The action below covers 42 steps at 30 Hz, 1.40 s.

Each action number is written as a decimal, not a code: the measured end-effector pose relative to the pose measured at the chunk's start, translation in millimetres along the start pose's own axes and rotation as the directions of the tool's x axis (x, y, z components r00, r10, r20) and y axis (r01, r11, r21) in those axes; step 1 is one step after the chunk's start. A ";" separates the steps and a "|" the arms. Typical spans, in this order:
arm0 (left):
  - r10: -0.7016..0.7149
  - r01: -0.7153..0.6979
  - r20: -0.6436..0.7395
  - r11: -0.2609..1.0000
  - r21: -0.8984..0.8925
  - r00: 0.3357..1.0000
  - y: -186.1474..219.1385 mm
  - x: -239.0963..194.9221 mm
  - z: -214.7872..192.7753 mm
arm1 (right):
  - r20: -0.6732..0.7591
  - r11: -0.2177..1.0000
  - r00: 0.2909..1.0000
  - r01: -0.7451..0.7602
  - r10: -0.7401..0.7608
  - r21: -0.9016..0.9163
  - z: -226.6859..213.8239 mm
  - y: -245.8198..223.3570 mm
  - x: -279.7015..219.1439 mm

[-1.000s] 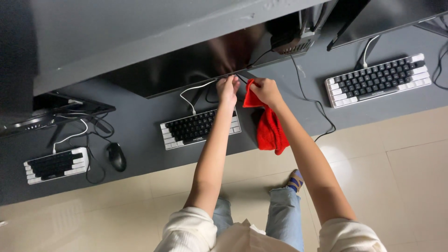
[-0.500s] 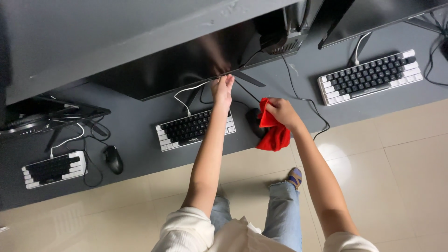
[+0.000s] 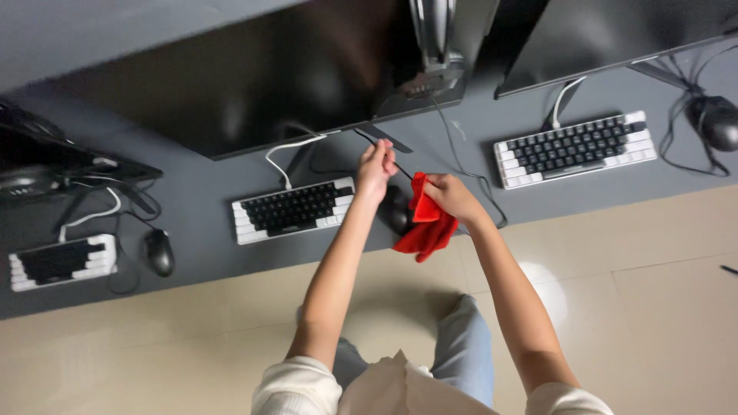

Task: The person cleans a desk surface using a red cloth. They wipe the area around computer monitors, keyboards, and mice, occasionally moving cables and a mouse to clean underneath them.

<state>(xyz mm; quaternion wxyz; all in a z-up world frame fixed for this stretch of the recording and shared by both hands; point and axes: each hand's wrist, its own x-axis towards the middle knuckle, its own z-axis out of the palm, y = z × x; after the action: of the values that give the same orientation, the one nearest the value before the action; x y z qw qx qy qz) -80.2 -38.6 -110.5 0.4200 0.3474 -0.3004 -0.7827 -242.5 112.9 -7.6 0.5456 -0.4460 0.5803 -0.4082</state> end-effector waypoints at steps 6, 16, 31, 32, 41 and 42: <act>0.027 -0.040 -0.061 0.970 -0.238 0.998 4.6 22.8 -5.5 | 0.083 0.996 0.997 -0.004 -0.003 0.086 -45.0 40.8 -38.8; 0.187 -0.247 -0.225 0.927 -0.284 0.956 9.5 -2.7 -47.5 | 0.265 0.998 0.962 -0.052 0.060 -0.035 -109.4 61.9 -102.2; 0.060 -0.060 -0.032 0.998 -0.007 0.998 -17.3 -238.9 170.0 | 0.199 0.986 0.972 0.147 -0.129 -0.080 -36.7 -17.6 -131.0; 0.135 -0.130 -0.077 0.989 0.068 0.988 -9.9 -239.2 170.4 | 0.226 0.991 0.969 0.117 -0.100 -0.064 -33.4 -20.7 -130.6; 0.119 -0.099 -0.002 0.818 -0.567 0.993 49.0 -221.9 85.0 | 0.314 0.961 0.911 0.276 -0.269 0.023 -48.4 63.5 -100.0; 0.111 -0.052 0.036 0.698 -0.714 0.993 60.0 -220.0 75.9 | 0.306 0.941 0.897 0.339 -0.320 -0.009 -52.9 73.0 -95.1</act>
<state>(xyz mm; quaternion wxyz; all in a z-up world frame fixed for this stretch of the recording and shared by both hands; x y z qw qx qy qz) -24.4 137.5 43.2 0.5441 0.1147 -0.0060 -0.8311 -299.8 223.4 -48.4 0.5361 -0.6113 0.4192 -0.4040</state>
